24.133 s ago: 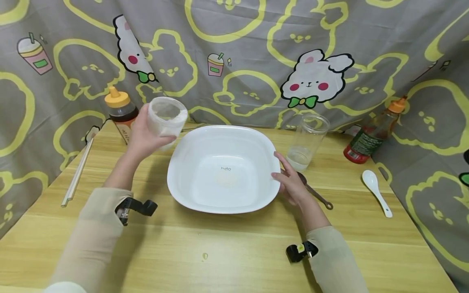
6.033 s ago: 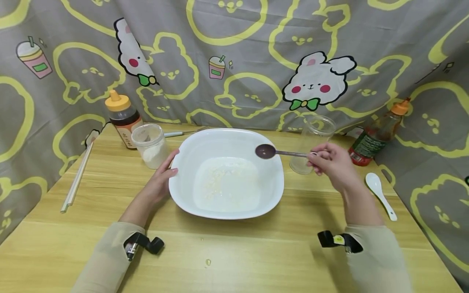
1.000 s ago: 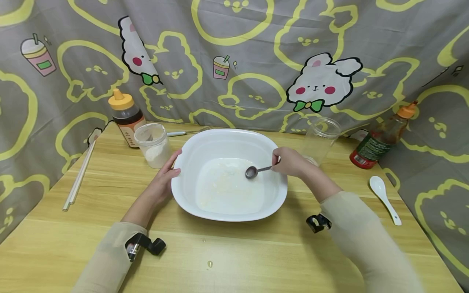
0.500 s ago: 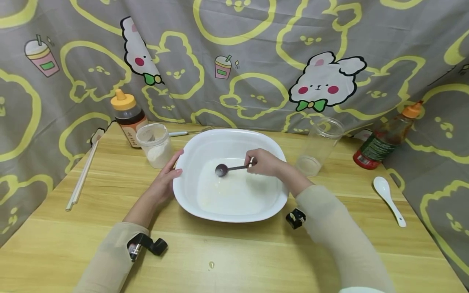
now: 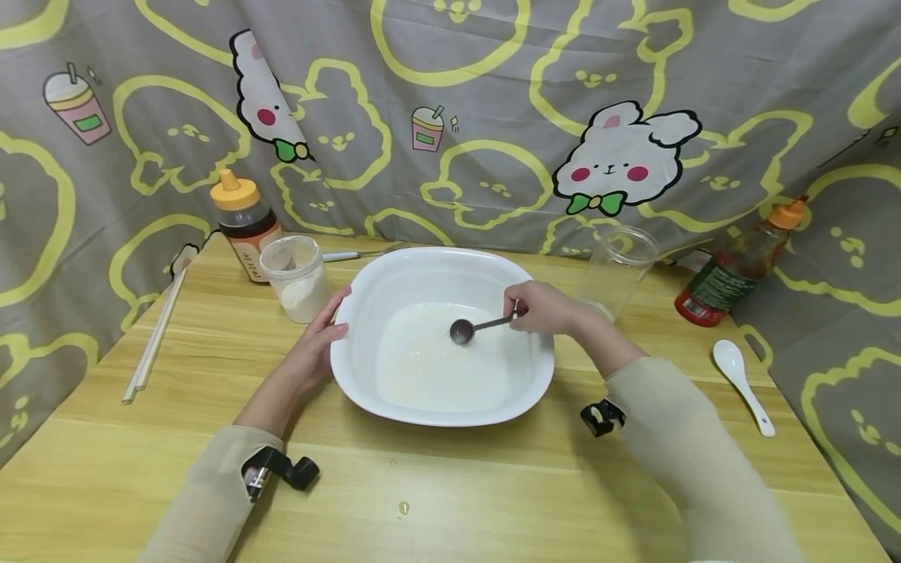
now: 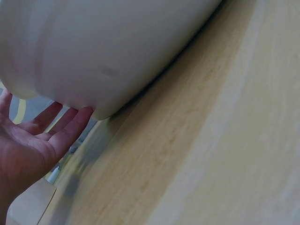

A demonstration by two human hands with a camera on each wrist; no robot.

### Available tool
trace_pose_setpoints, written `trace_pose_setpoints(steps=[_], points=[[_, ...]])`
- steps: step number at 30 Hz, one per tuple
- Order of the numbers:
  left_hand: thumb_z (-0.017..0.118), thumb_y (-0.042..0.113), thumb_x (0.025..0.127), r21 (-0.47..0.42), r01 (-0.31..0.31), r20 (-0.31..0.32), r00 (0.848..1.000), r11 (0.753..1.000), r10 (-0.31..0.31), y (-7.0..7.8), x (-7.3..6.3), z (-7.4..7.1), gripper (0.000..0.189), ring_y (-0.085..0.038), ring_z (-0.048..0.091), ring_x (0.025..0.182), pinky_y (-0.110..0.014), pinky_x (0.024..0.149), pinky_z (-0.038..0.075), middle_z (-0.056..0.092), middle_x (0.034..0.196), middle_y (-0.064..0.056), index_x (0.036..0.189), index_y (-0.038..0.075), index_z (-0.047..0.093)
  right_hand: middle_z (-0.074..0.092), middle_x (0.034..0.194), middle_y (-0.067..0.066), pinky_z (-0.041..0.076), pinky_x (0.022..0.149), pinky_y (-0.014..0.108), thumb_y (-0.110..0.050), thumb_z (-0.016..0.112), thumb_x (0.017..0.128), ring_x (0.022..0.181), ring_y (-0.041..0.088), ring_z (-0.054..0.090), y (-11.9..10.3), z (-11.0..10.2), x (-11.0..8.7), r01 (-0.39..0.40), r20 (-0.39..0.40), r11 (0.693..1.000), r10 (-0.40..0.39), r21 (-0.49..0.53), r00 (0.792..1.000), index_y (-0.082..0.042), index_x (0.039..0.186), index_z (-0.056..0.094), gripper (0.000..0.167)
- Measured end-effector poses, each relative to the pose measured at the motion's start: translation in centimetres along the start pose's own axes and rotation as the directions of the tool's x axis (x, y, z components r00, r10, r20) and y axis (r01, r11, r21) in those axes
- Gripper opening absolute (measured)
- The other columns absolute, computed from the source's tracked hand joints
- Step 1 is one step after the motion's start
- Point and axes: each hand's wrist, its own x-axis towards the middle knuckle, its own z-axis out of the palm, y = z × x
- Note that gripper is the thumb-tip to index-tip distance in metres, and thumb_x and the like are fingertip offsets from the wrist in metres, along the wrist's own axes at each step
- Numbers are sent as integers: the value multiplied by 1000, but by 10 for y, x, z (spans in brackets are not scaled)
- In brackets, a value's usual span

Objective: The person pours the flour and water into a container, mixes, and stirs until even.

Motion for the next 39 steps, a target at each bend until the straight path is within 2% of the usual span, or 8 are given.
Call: trace_pose_setpoints(steps=[6, 9, 13, 19, 26, 29, 32, 39], points=[[47, 8, 83, 6, 2, 7, 1000, 1000, -2, -1, 0, 1, 63, -35, 41, 105, -40, 77, 45, 29, 127, -23, 138, 21, 20, 50, 57, 4, 37, 51, 27, 2, 58, 76, 53, 17, 44, 1, 8, 26, -16, -71, 999, 19, 34, 997, 0, 81, 55, 6], [47, 8, 82, 4, 2, 3, 1000, 1000, -2, -1, 0, 1, 63, -35, 40, 105, -39, 76, 45, 30, 127, -22, 138, 21, 20, 51, 57, 6, 36, 50, 26, 2, 57, 77, 53, 19, 45, -4, 18, 37, 1, -45, 994, 4, 113, 999, 1, 83, 55, 7], [47, 8, 82, 3, -2, 4, 1000, 1000, 2, -1, 0, 1, 64, -34, 41, 105, -38, 75, 46, 29, 128, -23, 138, 21, 20, 51, 56, 7, 34, 48, 25, 1, 57, 77, 51, 20, 43, -15, 31, 41, 13, 40, 978, -22, 208, 999, 4, 86, 55, 10], [47, 7, 83, 2, -4, 1, 1000, 1000, 4, -1, -1, 1, 63, -31, 43, 104, -35, 75, 47, 27, 130, -22, 138, 21, 20, 48, 55, 4, 34, 48, 24, 1, 58, 77, 50, 14, 40, -21, 34, 27, -22, 153, 968, -17, 250, 988, 4, 86, 56, 10], [46, 7, 83, -4, -4, -5, 1000, 1000, 4, 0, -1, 0, 63, -29, 45, 101, -35, 74, 47, 29, 128, -22, 138, 21, 21, 45, 58, 4, 36, 50, 24, 2, 58, 75, 53, 15, 39, -14, 9, -4, -53, 209, 974, 6, 221, 978, 2, 81, 56, 6], [46, 6, 83, -4, -4, 0, 1000, 1000, 4, 0, 0, -1, 62, -30, 44, 102, -36, 75, 46, 28, 128, -22, 138, 20, 21, 47, 60, 4, 39, 48, 25, 3, 56, 75, 53, 15, 41, -9, -4, -12, -85, 187, 979, 50, 183, 981, 3, 80, 55, 5], [46, 7, 83, -3, -1, 4, 1000, 1000, 1, 0, 0, -1, 62, -31, 42, 104, -35, 75, 46, 27, 129, -22, 138, 20, 21, 50, 62, 5, 40, 47, 26, 6, 55, 74, 54, 16, 44, -4, -13, -12, -88, 125, 989, 73, 121, 989, 4, 79, 55, 6], [46, 6, 83, -2, 3, 8, 1000, 1000, -3, 0, 0, -1, 62, -31, 42, 105, -35, 77, 46, 27, 130, -22, 138, 20, 20, 50, 62, 5, 38, 51, 27, 2, 56, 74, 57, 17, 44, 7, -16, 12, -145, -6, 987, 146, 71, 989, 3, 82, 56, 7]])
